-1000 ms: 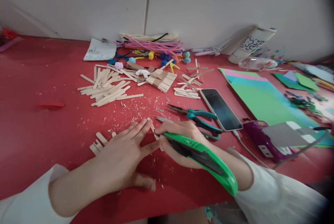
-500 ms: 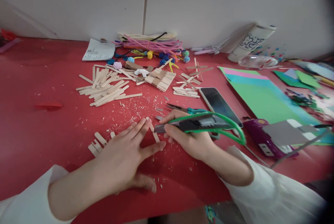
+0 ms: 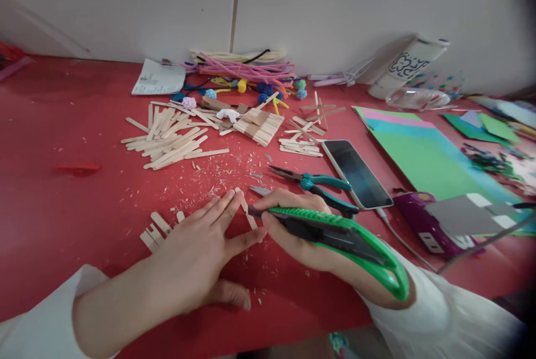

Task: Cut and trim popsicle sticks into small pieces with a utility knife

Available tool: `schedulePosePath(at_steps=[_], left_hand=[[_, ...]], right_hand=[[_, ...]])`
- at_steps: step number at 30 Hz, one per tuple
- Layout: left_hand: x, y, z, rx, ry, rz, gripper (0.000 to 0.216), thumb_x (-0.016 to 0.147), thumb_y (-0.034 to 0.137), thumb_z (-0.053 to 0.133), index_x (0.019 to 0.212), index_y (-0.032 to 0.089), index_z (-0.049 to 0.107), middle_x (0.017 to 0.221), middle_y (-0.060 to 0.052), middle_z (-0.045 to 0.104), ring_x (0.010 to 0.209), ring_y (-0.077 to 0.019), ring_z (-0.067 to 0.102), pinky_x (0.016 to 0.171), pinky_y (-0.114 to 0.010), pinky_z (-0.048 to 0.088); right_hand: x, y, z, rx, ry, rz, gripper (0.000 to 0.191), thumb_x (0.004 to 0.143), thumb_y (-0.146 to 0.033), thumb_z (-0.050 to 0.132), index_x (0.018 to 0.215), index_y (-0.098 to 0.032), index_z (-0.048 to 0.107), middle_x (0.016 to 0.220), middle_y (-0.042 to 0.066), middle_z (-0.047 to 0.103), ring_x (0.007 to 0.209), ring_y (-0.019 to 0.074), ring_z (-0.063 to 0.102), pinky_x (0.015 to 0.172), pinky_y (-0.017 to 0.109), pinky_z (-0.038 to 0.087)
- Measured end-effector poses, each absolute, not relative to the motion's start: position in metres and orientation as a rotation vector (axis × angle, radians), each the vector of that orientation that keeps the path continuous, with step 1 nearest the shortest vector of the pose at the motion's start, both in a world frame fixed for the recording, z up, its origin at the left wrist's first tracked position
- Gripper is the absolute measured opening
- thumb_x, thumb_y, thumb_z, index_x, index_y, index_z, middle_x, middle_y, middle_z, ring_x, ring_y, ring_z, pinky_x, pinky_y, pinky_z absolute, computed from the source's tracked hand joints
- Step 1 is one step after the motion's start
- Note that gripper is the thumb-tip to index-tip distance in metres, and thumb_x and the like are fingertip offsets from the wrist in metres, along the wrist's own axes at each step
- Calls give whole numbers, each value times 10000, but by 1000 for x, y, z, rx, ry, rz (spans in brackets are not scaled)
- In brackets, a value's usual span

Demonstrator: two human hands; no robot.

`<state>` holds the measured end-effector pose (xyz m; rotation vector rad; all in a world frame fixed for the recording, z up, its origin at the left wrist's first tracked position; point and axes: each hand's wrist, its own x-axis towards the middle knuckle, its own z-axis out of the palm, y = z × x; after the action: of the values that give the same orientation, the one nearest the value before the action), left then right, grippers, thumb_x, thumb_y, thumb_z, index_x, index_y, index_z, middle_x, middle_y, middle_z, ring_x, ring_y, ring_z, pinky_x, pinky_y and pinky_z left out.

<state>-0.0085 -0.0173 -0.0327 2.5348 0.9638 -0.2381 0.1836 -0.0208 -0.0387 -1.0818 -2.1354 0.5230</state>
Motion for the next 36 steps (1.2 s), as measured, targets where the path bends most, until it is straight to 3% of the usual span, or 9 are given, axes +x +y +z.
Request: schedulePosePath(at_steps=[8, 14, 21, 28, 32, 36], left_hand=[[-8, -17, -33, 2546, 961, -254, 748, 630, 668, 664, 1279, 319, 537, 1517, -168, 197, 1359, -414, 129, 1030, -598, 277], [-8, -19, -33, 2577, 974, -229, 687, 610, 669, 678, 1154, 251, 639, 1507, -182, 224, 1355, -415, 161, 1031, -583, 294], [-8, -20, -35, 2588, 958, -210, 780, 587, 666, 698, 1253, 282, 563, 1516, -167, 215, 1366, -404, 117, 1034, -568, 306], [-5, -20, -32, 2578, 958, -242, 760, 605, 701, 653, 1208, 241, 603, 1509, -183, 215, 1367, -404, 110, 1040, -571, 294], [-6, -21, -36, 2612, 961, -212, 813, 588, 715, 649, 1224, 211, 594, 1494, -236, 191, 1350, -434, 160, 1020, -585, 310], [-11, -23, -45, 2661, 949, -105, 867, 597, 764, 586, 1262, 208, 560, 1501, -207, 205, 1360, -400, 186, 1051, -536, 300]], right_hand=[[182, -23, -41, -1058, -2099, 566, 133, 796, -101, 479, 814, -199, 567, 688, -39, 624, 523, 62, 566, 511, 164, 431], [177, -25, -42, -1089, -2098, 531, 141, 783, -92, 465, 831, -188, 557, 642, -21, 613, 509, 80, 562, 506, 181, 431], [174, -23, -39, -1049, -2171, 549, 146, 754, -84, 451, 813, -190, 533, 575, -40, 544, 447, 71, 479, 453, 186, 386], [183, -24, -46, -989, -2204, 551, 156, 795, -74, 448, 866, -171, 547, 687, 17, 631, 555, 97, 570, 528, 196, 443], [189, -24, -45, -748, -2473, 355, 154, 851, -98, 417, 870, -145, 562, 660, 43, 613, 574, 137, 550, 533, 248, 440], [187, -25, -35, -596, -2711, 32, 260, 912, -101, 341, 893, -111, 601, 658, 63, 635, 571, 166, 553, 515, 288, 438]])
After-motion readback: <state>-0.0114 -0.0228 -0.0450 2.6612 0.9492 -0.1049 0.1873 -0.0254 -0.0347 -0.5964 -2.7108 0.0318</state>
